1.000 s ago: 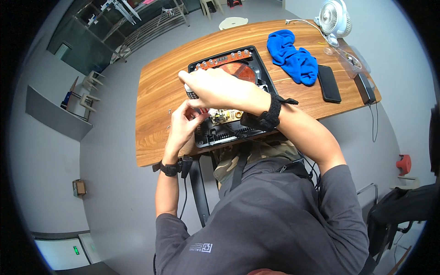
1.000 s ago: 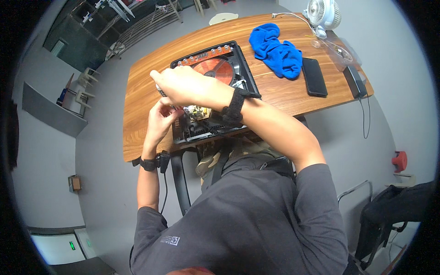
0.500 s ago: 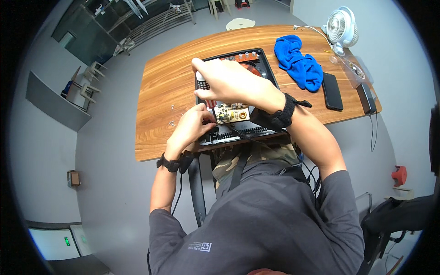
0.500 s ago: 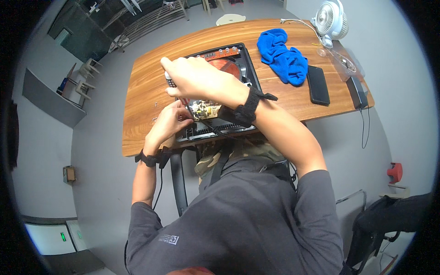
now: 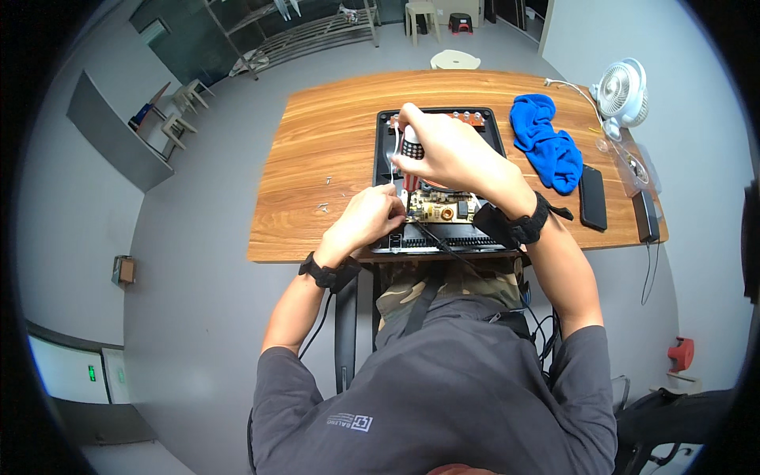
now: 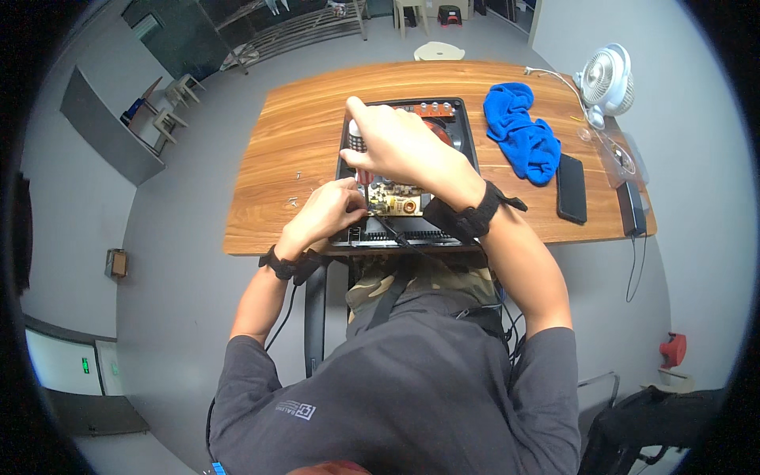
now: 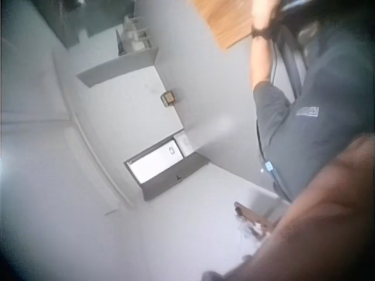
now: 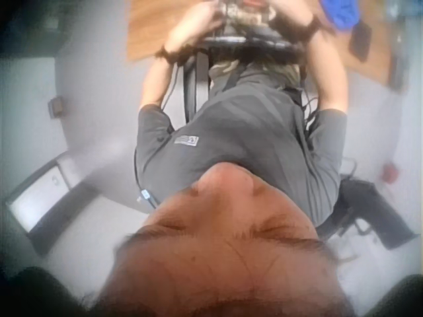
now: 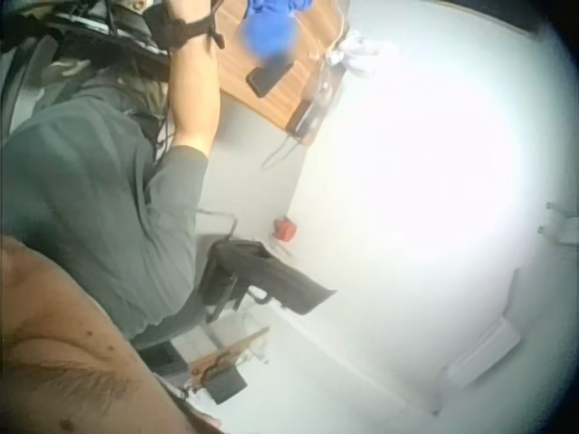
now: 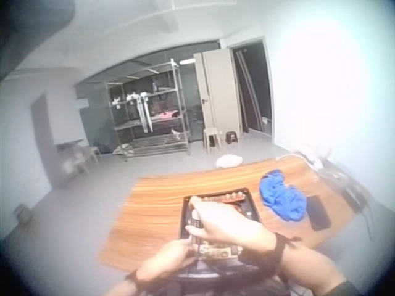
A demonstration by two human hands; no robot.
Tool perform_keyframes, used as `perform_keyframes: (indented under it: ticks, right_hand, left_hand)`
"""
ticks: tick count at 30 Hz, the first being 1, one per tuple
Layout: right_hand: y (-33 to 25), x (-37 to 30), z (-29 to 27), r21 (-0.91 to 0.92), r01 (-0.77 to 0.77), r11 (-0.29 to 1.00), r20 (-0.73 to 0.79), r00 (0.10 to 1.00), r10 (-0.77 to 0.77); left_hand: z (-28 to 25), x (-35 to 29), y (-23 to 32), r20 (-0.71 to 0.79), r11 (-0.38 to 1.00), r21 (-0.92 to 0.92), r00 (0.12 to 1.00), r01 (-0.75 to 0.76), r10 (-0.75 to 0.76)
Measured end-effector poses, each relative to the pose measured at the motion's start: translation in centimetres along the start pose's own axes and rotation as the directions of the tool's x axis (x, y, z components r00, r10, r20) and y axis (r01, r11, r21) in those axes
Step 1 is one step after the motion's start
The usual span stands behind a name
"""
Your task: The person disassembles a portable electric stove on a wooden table. They use a screwdriver to remove screws, detach the heating element and fan, and wipe the interior with a blue cloth.
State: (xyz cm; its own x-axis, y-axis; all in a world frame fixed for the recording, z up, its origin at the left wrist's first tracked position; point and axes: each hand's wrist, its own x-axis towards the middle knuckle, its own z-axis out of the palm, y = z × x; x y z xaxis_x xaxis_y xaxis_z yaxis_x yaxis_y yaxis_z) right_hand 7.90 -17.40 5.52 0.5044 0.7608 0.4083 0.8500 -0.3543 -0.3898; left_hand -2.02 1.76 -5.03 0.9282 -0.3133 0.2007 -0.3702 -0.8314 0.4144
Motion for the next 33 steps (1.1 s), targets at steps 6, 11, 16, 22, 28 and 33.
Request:
perform_keyframes:
  ticks: [6, 11, 16, 22, 28, 33]
  right_hand:
    - [0.1, -0.2, -0.6, -0.009, 0.024, 1.0, -0.049, 0.998, -0.024]
    - [0.3, -0.1, -2.3, 0.059, -0.049, 0.997, -0.083, 0.995, 0.054]
    - [1.2, 0.0, -4.3, 0.165, -0.104, 0.981, -0.229, 0.963, 0.14]
    - [4.4, -1.3, -6.0, 0.144, -0.215, 0.966, -0.336, 0.907, 0.252]
    - [5.6, -2.9, -6.5, 0.109, -0.257, 0.96, -0.327, 0.903, 0.279]
    - [5.5, -3.5, -6.7, 0.111, -0.267, 0.957, -0.332, 0.898, 0.289]
  left_hand:
    - [-2.5, -0.2, -1.6, -0.081, 0.992, -0.117, 0.995, 0.05, -0.06]
    - [-4.8, -2.0, -6.9, -0.117, 0.97, -0.025, 0.963, 0.243, -0.244]
    - [-4.6, -3.0, -9.3, -0.088, 0.916, 0.056, 0.916, 0.398, -0.392]
    - [-3.2, -3.2, -10.7, -0.097, 0.909, 0.108, 0.914, 0.403, -0.393]
    - [-3.1, -2.5, -9.5, -0.131, 0.918, 0.105, 0.92, 0.383, -0.369]
    - [-2.4, -2.5, -10.7, -0.119, 0.943, 0.075, 0.942, 0.323, -0.313]
